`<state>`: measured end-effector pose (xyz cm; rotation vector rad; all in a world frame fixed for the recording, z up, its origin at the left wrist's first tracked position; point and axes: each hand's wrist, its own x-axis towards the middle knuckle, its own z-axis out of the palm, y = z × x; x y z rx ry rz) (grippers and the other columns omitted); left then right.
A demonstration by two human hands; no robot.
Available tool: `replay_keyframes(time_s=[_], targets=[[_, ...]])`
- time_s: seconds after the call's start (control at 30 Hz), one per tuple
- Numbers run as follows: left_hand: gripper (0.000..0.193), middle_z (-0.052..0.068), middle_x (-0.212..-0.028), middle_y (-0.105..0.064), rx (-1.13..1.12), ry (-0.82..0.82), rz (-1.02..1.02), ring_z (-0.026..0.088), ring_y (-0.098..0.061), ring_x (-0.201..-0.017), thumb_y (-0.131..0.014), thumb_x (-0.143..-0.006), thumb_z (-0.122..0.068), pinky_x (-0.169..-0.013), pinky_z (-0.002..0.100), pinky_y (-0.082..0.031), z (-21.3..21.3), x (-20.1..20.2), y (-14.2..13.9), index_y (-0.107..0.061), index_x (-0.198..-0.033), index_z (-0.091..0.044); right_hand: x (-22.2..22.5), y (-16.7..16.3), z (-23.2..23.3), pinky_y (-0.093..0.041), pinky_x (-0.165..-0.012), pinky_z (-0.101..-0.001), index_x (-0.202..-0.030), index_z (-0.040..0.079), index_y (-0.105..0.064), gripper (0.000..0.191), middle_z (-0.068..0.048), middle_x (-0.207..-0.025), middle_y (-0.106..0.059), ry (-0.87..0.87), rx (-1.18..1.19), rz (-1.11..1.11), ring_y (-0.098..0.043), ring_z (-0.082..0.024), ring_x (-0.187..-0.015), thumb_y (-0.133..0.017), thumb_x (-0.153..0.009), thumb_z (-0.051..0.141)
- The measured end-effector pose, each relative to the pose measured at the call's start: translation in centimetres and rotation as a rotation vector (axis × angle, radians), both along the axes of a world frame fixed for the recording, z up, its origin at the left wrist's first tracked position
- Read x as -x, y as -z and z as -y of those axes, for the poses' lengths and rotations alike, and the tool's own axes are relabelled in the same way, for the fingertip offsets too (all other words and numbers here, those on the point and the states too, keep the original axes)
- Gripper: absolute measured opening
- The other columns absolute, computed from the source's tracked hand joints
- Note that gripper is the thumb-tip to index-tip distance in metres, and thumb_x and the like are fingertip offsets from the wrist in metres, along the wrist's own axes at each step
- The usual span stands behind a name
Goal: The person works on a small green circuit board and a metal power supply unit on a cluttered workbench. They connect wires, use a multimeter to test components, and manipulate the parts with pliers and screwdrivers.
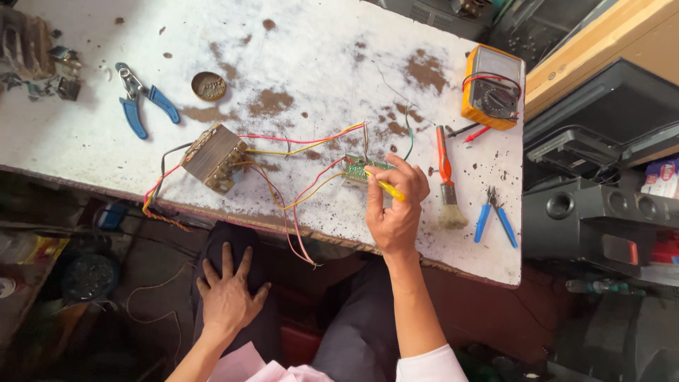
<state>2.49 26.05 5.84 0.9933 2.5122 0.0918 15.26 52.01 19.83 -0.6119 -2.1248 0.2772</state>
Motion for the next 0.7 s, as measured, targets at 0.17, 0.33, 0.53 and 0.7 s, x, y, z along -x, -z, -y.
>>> replay_keyframes(time_s=[0.17, 0.33, 0.53, 0.7], targets=[[0.093, 0.015, -0.167, -0.015, 0.029, -0.017, 0.030, 0.059, -0.022, -0.144, -0.071, -0.076, -0.061, -0.109, 0.070, -0.030, -0.3, 0.6, 0.6, -0.032, -0.155, -0.030, 0.4, 0.1, -0.4, -0.033, -0.116, -0.0439, -0.109, 0.012, -0.057, 0.019, 0.003, -0.111, -0.076, 0.000, -0.017, 0.032, -0.059, -0.021, -0.120, -0.072, -0.098, 0.007], [0.092, 0.015, -0.167, -0.014, 0.051, -0.015, 0.048, 0.059, -0.021, -0.144, -0.070, -0.078, -0.062, -0.110, 0.071, -0.029, -0.2, 1.1, 0.7, -0.032, -0.155, -0.030, 0.7, 0.2, -0.2, -0.034, -0.114, -0.0410, -0.108, 0.012, -0.058, 0.019, 0.003, -0.111, -0.076, 0.004, -0.010, 0.034, -0.058, -0.021, -0.117, -0.073, -0.098, 0.007], [0.092, 0.015, -0.167, -0.013, 0.058, -0.019, 0.085, 0.059, -0.019, -0.144, -0.069, -0.080, -0.060, -0.110, 0.071, -0.028, 0.1, 1.4, 1.8, -0.032, -0.158, -0.029, 0.9, 0.6, -0.3, -0.033, -0.115, -0.0418, -0.107, 0.012, -0.058, 0.018, 0.003, -0.109, -0.077, 0.012, -0.036, 0.033, -0.060, -0.020, -0.115, -0.073, -0.098, 0.006], [0.050, 0.018, -0.135, -0.057, -0.464, 0.019, -0.102, 0.043, -0.054, -0.123, -0.075, -0.079, -0.033, -0.100, 0.056, -0.047, 0.4, 0.7, -0.4, -0.064, -0.123, -0.011, -0.1, 0.5, 0.8, -0.047, -0.106, -0.0369, -0.111, 0.010, -0.056, 0.018, -0.006, -0.111, -0.077, -0.168, 0.277, -0.253, -0.060, -0.020, -0.121, -0.068, -0.102, 0.002]])
